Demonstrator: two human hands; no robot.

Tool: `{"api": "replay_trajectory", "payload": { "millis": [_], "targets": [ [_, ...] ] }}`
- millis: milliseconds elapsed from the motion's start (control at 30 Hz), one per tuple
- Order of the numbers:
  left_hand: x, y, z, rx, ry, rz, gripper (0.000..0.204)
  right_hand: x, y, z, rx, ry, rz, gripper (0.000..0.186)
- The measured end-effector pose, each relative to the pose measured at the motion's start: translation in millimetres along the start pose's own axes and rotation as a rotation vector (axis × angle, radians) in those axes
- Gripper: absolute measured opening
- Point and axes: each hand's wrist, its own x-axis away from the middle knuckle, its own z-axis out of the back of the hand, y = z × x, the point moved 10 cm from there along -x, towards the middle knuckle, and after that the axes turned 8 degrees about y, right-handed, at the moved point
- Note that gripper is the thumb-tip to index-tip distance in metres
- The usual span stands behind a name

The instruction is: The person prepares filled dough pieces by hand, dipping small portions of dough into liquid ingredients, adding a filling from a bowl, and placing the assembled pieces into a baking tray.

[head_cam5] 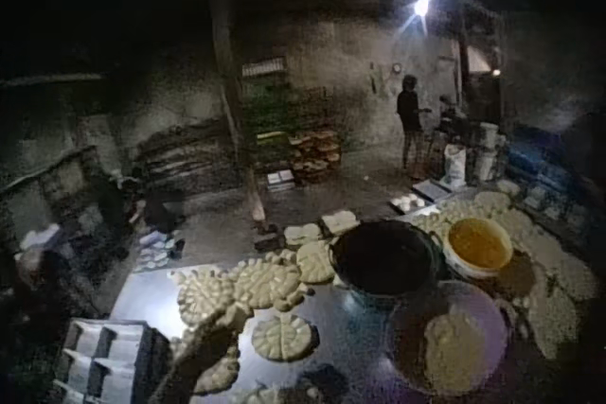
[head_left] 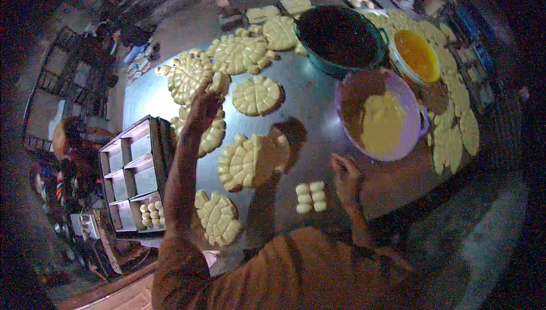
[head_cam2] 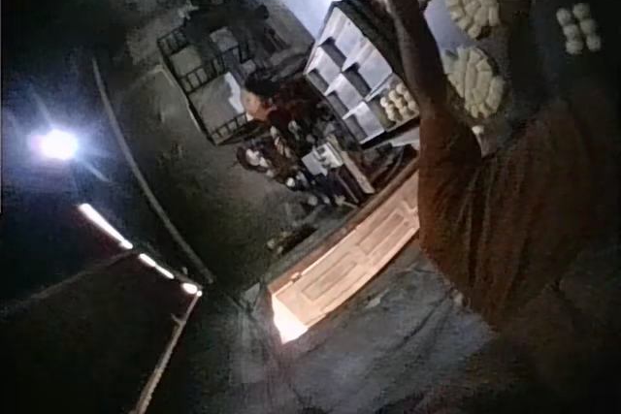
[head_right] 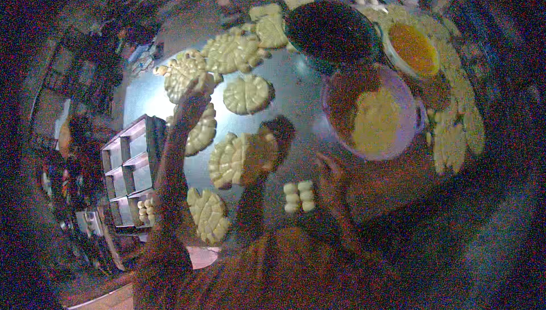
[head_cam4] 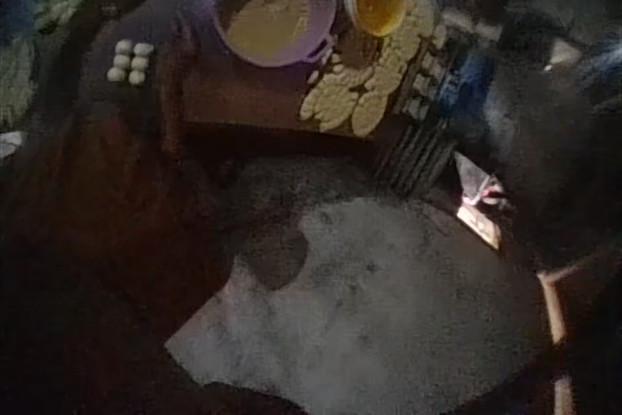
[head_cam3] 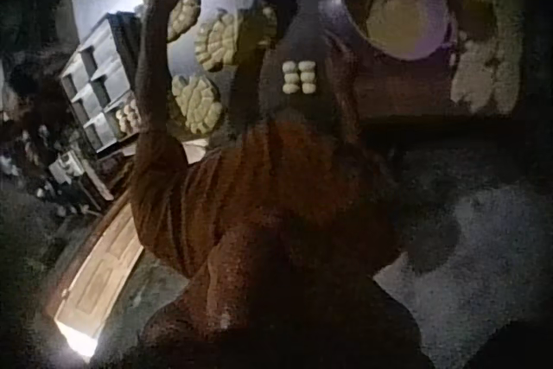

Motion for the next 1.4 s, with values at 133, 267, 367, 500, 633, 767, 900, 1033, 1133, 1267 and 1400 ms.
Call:
{"api": "replay_trajectory", "payload": {
  "millis": [133, 267, 367, 500, 633, 767, 900, 1033, 1133, 1267, 1400],
  "targets": [
    [138.4, 45.5, -99.9, -0.147, -0.177, 0.02, 0.058, -6.5, -47.6, -51.9, -0.335, -0.168, -0.037, 0.034],
    [264.1, 71.8, -177.7, 1.237, -0.299, 0.708, 0.057, 32.0, -39.2, -78.9, -0.174, -0.653, -0.297, 0.04],
    [316.4, 76.1, -202.8, 1.358, -0.238, 1.002, 0.051, 65.9, -28.4, -62.4, -0.176, -0.727, -0.154, 0.029],
    [340.1, 61.3, -210.4, 1.259, -0.313, 0.924, 0.041, 82.9, 9.2, -51.0, -0.2, -0.615, -0.332, 0.021],
    [337.0, 43.2, -192.2, 1.273, -0.198, 0.873, 0.046, 41.5, -35.5, -22.6, -0.258, -0.271, -0.595, 0.024],
    [306.7, 80.9, -178.2, 1.44, -0.15, 0.874, 0.056, -1.9, -28.7, -38.8, 0.139, -0.05, 0.278, 0.032],
    [289.9, 87.2, -177.6, 1.379, -0.13, 0.749, 0.063, 23.5, -59.9, -59.3, 0.236, -0.209, 0.485, 0.032],
    [295.4, 72.1, -185.8, 1.015, -0.3, 0.619, 0.064, 60.6, -63.2, -76.8, -0.04, -0.633, 0.099, 0.025],
    [296.2, 87.9, -190.6, 1.206, -0.356, 0.671, 0.068, 62.6, -37.0, -71.2, -0.222, -0.599, -0.221, 0.022],
    [292.9, 97.2, -185.7, 1.345, -0.271, 0.708, 0.073, 36.4, -29.4, -22.5, -0.166, -0.182, -0.025, 0.024],
    [280.2, 98.2, -174.8, 1.977, -0.09, 0.833, 0.083, 4.6, -21.3, -38.2, 0.225, -0.257, 0.147, 0.033]
  ]
}}
